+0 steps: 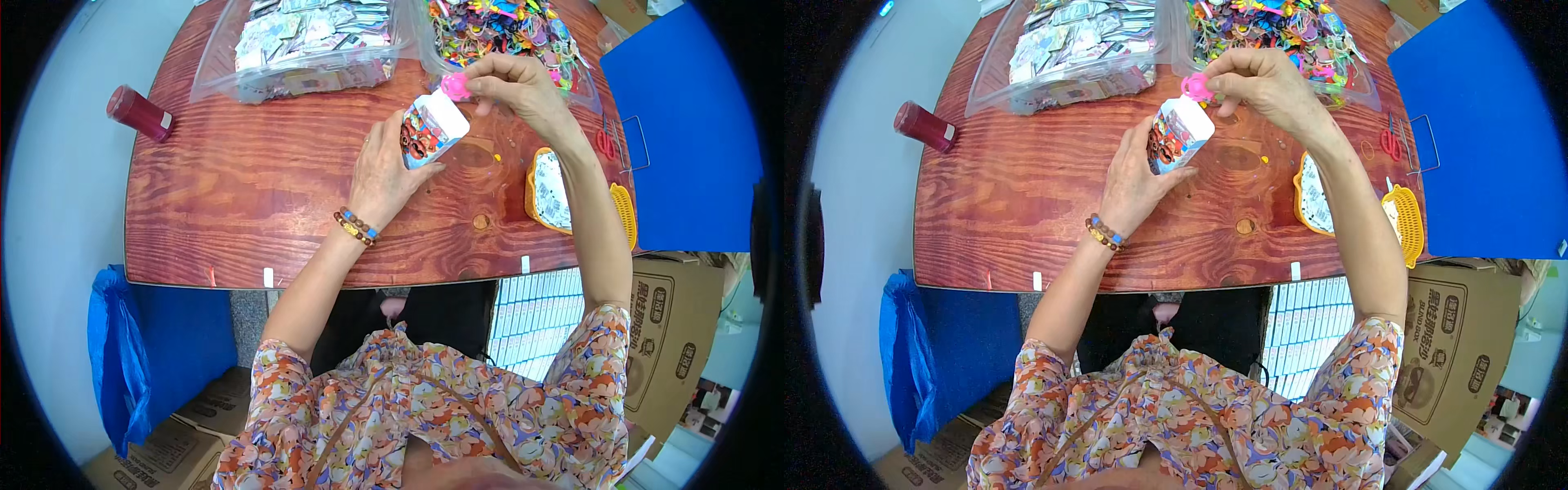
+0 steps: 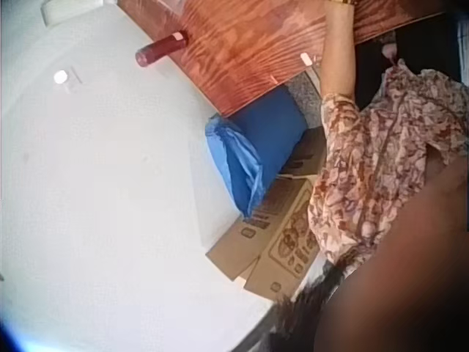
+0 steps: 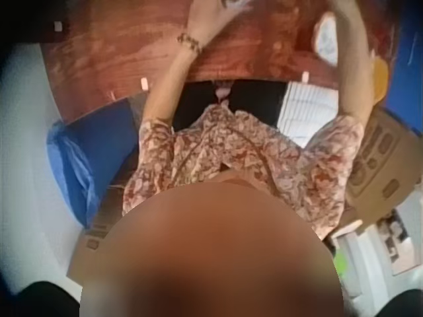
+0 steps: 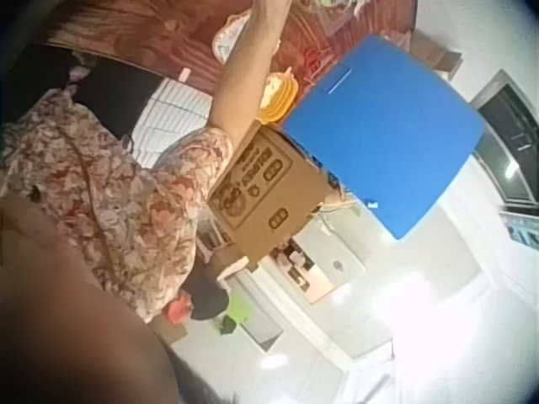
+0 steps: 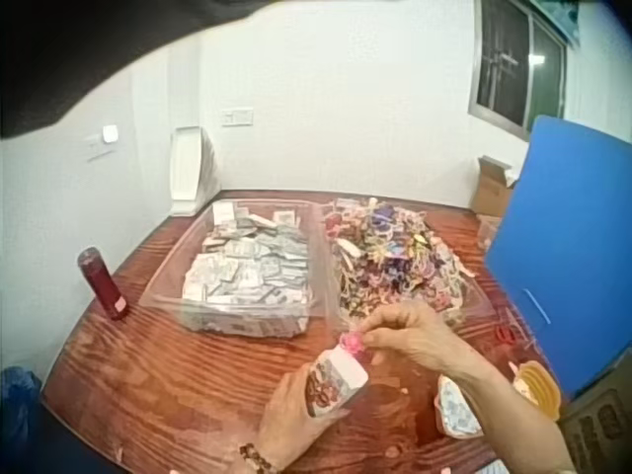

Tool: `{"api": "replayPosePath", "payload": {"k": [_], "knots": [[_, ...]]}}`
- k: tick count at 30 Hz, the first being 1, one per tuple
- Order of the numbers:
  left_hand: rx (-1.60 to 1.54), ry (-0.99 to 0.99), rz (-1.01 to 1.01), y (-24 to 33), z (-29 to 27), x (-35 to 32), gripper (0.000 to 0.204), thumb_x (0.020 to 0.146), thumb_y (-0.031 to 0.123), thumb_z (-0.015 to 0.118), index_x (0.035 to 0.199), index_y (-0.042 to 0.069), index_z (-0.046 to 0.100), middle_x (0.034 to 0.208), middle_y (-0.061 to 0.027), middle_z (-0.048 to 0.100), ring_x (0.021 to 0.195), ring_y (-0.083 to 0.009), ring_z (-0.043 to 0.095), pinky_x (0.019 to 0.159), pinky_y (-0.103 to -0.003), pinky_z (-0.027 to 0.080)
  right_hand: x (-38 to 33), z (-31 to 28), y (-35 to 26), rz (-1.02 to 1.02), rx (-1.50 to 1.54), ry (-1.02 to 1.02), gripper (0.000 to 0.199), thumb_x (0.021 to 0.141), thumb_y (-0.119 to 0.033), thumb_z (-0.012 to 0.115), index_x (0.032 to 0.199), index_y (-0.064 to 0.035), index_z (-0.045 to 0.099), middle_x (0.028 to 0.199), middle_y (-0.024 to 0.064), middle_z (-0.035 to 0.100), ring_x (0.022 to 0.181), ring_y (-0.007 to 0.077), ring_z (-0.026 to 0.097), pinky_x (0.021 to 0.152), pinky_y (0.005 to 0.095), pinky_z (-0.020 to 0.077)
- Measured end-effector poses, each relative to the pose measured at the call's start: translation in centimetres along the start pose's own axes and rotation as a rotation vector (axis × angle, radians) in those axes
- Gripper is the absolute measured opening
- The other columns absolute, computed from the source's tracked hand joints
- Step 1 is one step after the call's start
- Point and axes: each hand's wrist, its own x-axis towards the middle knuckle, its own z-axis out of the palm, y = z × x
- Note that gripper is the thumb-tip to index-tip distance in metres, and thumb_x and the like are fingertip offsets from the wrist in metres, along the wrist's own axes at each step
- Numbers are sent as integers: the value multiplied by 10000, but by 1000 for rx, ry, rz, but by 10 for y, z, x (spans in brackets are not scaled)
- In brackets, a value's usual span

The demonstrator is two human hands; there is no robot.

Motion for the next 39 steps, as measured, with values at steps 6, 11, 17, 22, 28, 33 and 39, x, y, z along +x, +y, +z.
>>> {"api": "replayPosePath", "payload": {"k": [6, 11, 17, 22, 28, 33, 39], "knots": [[63, 21, 28, -8, -1, -3, 815, 637, 210, 883, 1295, 25, 439, 1075, -193, 555, 1011, -383, 572, 835, -455, 497, -3, 28, -3, -88, 29, 26, 167, 925, -149, 646, 1032, -33, 702, 829, 10, 700, 637, 57, 629, 551, 199, 472], [132, 100, 22, -25, -16, -14, 816, 641, 216, 885, 1299, 6, 450, 1094, -184, 557, 1026, -359, 567, 856, -446, 494, 7, 27, 15, -65, -4, 147, 155, 931, -123, 622, 996, -3, 696, 814, 19, 689, 661, 62, 622, 596, 206, 492], [124, 77, -47, -37, -47, -40, 807, 663, 200, 877, 1320, -5, 457, 1157, -183, 561, 1081, -355, 556, 908, -437, 485, 18, 66, 67, -25, -582, 38, 214, 873, -147, 636, 1067, -72, 687, 952, 122, 697, 769, 231, 687, 725, 345, 547], [193, 63, -68, -40, -49, -50, 801, 646, 181, 882, 1315, 28, 468, 1141, -183, 557, 1063, -369, 553, 896, -445, 483, 29, 132, 90, -46, -807, 137, 186, 851, -142, 642, 1015, -56, 651, 1091, 165, 643, 931, 349, 651, 798, 453, 525], [241, 42, -73, -37, -56, -57, 815, 641, 180, 885, 1317, 21, 460, 1130, -181, 550, 1043, -374, 561, 872, -448, 493, 14, 116, 68, -106, -374, 168, 153, 842, -120, 684, 969, -36, 671, 870, 75, 656, 770, 194, 630, 706, 316, 501], [165, -16, -38, -24, -36, -59, 804, 631, 151, 881, 1308, 36, 462, 1110, -177, 542, 1024, -378, 555, 850, -464, 495, -37, 119, 25, -164, 179, 96, 187, 891, -110, 685, 1050, -12, 673, 844, -14, 633, 690, 43, 521, 627, 205, 437], [171, -79, -4, -9, -18, -62, 801, 654, 197, 869, 1318, 17, 458, 1096, -186, 548, 1034, -387, 543, 868, -461, 474, -70, 107, 25, -106, -127, 132, 335, 925, -101, 614, 1259, -76, 628, 1116, 108, 709, 915, 183, 701, 767, 320, 541]]}}
